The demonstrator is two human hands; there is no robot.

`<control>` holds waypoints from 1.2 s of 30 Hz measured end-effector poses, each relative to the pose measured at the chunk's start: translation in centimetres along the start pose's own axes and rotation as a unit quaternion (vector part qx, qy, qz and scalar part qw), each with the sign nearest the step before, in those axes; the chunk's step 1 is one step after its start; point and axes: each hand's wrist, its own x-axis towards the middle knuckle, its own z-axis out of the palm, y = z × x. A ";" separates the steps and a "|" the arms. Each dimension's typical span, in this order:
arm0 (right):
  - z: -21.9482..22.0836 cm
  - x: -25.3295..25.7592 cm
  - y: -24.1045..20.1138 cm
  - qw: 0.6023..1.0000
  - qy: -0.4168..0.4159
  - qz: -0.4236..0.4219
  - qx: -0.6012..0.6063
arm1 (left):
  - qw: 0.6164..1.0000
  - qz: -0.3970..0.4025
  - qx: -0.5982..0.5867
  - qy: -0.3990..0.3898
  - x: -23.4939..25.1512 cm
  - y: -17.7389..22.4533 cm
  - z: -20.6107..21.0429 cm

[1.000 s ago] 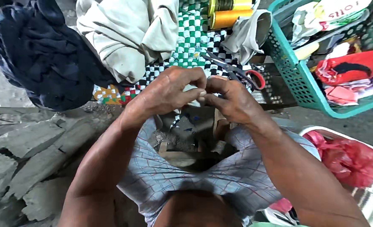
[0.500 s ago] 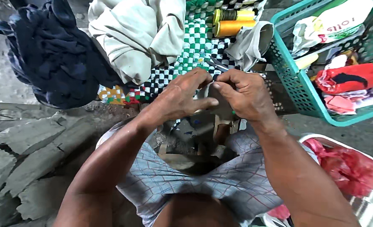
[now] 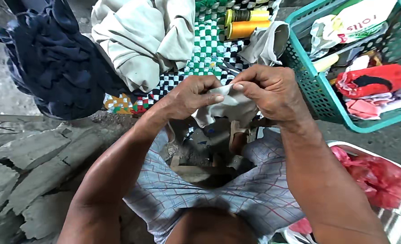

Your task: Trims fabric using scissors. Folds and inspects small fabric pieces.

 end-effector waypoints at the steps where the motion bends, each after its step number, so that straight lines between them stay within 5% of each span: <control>1: -0.3 0.0 0.1 1.000 0.011 0.003 -0.008 | 1.000 -0.004 0.019 0.010 -0.2 0.1 -0.4; 9: -3.3 -0.6 0.4 0.994 0.074 0.019 -0.072 | 0.960 -0.032 0.255 0.107 -3.8 0.4 -4.0; 16: -3.2 -0.3 0.5 0.995 0.082 0.048 -0.010 | 0.976 0.097 0.025 0.195 -4.7 -0.2 -6.0; 21: -2.5 -0.1 0.8 0.996 0.071 0.049 0.025 | 0.962 0.090 -0.094 0.241 -3.8 0.4 -5.2; 29: -1.2 -0.5 -0.5 0.997 0.028 0.075 0.005 | 0.918 0.100 -0.083 0.375 -3.8 1.0 -5.2; 36: 0.8 -0.3 -0.4 0.963 -0.139 0.207 0.103 | 0.905 0.105 0.031 0.412 -4.2 0.7 -6.2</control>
